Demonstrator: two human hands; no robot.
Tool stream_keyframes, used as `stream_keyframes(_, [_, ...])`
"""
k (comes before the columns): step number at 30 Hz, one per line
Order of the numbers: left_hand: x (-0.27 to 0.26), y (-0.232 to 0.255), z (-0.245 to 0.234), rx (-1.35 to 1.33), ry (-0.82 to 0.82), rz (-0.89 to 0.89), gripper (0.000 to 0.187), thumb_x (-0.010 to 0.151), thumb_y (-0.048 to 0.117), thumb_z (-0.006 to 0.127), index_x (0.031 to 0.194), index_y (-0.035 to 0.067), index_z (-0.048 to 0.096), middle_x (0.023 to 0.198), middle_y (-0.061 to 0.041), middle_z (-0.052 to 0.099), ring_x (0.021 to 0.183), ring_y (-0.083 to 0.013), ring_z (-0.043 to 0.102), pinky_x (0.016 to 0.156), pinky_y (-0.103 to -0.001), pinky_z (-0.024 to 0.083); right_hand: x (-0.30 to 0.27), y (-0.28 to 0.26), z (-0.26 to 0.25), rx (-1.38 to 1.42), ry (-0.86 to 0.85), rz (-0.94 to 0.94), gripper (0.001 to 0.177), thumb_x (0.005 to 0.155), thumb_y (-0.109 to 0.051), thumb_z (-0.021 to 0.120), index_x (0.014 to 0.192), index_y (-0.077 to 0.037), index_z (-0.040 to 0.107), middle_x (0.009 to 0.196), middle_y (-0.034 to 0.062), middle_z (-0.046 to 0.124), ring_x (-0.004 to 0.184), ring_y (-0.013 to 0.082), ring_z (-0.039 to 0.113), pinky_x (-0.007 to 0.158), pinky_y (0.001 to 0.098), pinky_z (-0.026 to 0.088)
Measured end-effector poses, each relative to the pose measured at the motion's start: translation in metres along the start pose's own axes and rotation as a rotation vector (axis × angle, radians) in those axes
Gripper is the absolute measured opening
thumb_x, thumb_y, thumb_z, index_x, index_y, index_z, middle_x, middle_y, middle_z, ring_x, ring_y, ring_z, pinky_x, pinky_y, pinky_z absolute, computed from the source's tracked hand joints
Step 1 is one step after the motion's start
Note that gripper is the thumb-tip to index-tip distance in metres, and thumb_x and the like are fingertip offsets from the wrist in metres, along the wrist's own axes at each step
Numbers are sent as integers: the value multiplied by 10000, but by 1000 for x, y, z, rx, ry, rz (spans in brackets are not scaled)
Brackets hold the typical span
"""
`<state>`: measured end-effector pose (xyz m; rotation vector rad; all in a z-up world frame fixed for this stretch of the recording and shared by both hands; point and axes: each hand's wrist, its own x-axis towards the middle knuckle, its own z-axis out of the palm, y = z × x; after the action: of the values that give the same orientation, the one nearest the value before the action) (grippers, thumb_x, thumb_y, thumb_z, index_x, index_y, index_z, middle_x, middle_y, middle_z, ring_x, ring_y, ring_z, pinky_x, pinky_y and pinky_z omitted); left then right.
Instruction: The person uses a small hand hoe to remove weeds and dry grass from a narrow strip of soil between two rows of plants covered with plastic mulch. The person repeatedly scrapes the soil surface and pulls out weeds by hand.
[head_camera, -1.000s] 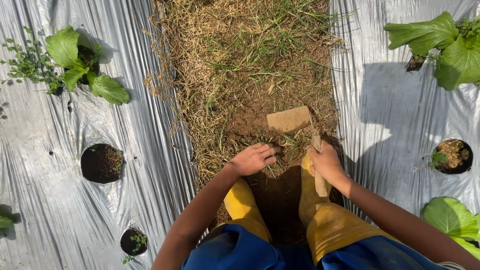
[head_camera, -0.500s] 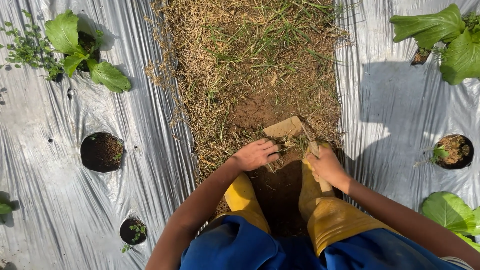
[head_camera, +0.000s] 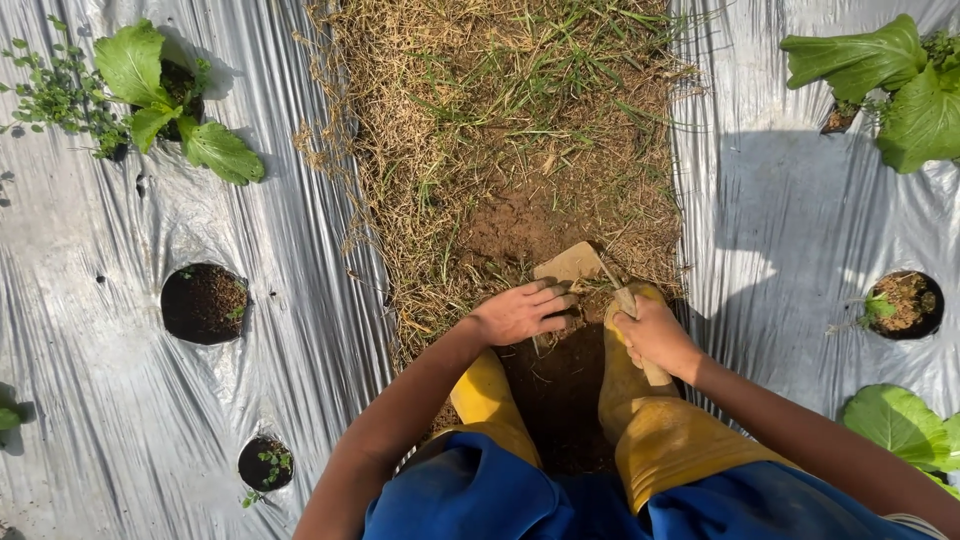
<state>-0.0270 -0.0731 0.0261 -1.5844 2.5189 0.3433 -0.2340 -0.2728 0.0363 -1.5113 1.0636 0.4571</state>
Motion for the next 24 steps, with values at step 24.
stream_keyframes(24, [41, 2, 1, -27, 263, -45, 267, 1001, 172, 595, 1243, 193, 483, 1264, -53, 561, 1212, -213, 509, 1035, -338, 402, 27, 30, -78, -186, 239, -113, 224, 926, -119, 584, 947, 101, 622, 595, 238, 633, 411, 249, 593, 367, 373, 492])
